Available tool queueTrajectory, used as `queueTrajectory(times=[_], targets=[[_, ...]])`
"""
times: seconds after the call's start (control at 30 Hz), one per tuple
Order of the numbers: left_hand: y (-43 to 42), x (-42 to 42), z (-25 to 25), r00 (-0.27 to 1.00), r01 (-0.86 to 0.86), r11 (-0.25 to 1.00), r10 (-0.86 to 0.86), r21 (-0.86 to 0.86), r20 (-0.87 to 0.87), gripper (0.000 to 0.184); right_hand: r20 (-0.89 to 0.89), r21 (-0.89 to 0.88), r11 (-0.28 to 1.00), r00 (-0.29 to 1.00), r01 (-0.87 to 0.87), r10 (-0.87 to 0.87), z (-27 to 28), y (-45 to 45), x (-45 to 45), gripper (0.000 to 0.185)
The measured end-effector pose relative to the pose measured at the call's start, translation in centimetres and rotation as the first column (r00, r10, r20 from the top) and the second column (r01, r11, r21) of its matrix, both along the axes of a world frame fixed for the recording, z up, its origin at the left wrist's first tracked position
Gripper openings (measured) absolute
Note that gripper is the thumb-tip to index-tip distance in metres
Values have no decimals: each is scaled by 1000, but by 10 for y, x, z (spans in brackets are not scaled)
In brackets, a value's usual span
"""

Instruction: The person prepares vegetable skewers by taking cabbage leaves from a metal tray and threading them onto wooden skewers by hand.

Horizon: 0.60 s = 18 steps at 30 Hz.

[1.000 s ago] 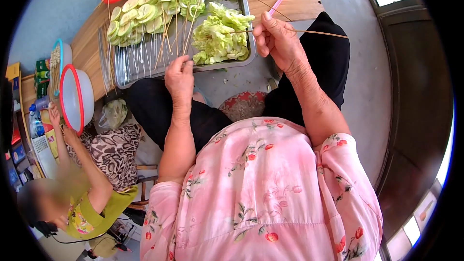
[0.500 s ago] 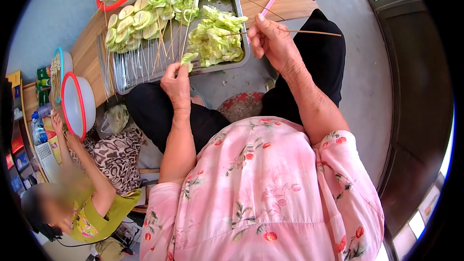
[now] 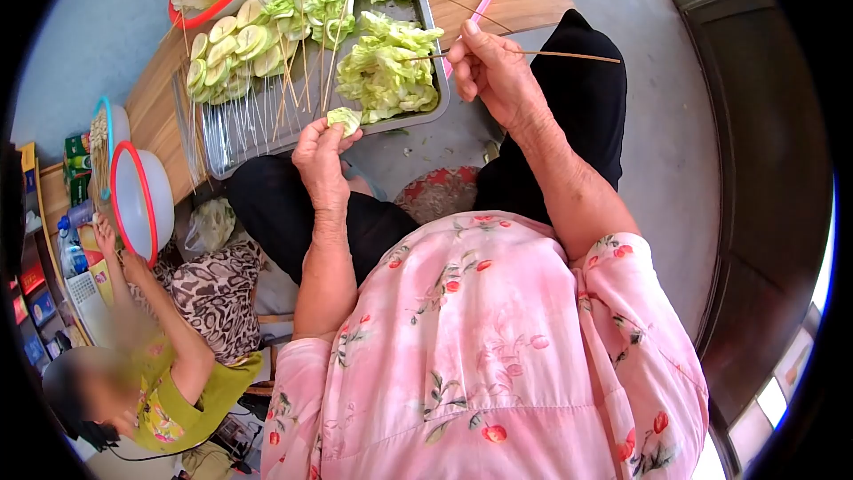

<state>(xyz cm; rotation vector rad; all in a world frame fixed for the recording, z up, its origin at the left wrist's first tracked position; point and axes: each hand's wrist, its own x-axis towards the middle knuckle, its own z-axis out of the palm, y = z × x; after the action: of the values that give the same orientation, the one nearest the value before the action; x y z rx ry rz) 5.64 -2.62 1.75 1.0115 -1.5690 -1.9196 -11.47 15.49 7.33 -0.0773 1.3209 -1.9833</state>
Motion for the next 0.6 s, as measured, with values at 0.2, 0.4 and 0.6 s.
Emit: queueTrajectory(times=[0.2, 0.4, 0.6], targets=[[4, -15, 6, 953, 210, 527, 79, -823, 294, 9, 8, 3, 999, 999, 51, -51, 0, 0, 0, 42], [6, -28, -6, 885, 453, 363, -74, -814, 459, 10, 16, -12, 999, 999, 41, -41, -3, 1, 0, 41], [-1, -35, -12, 775, 576, 367, 40, -730, 631, 13, 17, -20, 999, 999, 33, -33, -5, 0, 1, 41]])
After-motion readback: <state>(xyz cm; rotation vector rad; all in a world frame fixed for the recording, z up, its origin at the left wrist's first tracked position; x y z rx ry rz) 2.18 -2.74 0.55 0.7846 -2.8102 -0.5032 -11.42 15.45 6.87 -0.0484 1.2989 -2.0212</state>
